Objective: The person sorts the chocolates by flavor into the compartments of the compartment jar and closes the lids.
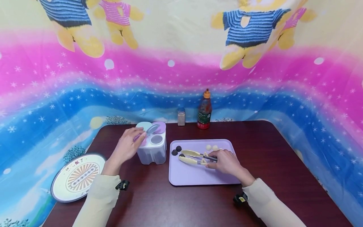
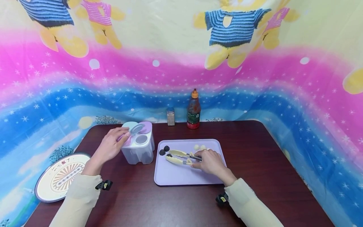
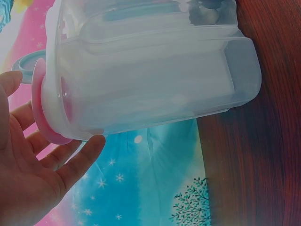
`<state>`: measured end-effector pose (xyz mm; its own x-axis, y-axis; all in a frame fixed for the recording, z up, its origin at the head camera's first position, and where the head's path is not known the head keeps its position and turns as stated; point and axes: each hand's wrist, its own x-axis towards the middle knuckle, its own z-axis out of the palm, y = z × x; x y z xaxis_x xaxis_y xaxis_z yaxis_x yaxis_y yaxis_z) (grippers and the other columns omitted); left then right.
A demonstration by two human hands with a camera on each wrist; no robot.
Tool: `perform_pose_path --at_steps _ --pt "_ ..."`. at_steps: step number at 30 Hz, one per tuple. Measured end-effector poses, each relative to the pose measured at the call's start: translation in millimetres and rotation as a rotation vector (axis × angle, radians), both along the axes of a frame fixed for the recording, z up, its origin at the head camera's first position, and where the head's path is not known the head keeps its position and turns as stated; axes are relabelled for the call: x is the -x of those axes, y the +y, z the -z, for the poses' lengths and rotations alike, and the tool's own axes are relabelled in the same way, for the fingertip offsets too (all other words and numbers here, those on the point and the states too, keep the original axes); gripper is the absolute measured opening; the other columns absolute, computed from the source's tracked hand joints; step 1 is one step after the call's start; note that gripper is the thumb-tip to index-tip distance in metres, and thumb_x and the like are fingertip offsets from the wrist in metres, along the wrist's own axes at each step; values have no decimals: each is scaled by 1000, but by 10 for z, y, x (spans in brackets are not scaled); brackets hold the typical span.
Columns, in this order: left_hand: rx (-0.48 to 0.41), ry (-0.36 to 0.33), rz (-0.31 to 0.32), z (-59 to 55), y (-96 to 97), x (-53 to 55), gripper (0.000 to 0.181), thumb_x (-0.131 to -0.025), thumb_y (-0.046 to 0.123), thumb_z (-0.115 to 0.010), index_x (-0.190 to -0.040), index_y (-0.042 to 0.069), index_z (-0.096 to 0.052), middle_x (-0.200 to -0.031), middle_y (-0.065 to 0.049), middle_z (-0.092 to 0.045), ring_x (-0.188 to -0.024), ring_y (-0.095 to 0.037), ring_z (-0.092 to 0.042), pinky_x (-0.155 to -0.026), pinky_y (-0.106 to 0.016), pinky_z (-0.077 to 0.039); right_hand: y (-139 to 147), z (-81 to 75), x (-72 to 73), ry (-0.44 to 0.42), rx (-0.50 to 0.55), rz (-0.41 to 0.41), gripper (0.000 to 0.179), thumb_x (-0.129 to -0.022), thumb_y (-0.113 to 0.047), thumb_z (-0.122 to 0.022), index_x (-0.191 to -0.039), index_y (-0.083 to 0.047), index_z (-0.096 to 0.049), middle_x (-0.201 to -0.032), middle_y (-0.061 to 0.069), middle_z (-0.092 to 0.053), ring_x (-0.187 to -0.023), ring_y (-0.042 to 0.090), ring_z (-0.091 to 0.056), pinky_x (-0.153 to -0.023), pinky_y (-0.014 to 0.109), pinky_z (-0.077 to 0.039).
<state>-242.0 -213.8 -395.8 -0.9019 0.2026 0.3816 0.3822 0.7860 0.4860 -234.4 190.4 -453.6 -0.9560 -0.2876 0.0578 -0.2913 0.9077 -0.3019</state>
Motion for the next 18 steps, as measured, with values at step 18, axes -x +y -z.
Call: perform_pose_path --at_steps 18 --pt "-1 -2 -5 6 -6 13 45 -104 38 -47 -123 2 -69 -141 -19 -58 -138 -39 -43 -115 -57 -33 -9 9 8 29 -1 -4 47 -74 -49 -84 -113 -24 -77 -104 -3 -77 -84 16 -66 -65 33 -46"
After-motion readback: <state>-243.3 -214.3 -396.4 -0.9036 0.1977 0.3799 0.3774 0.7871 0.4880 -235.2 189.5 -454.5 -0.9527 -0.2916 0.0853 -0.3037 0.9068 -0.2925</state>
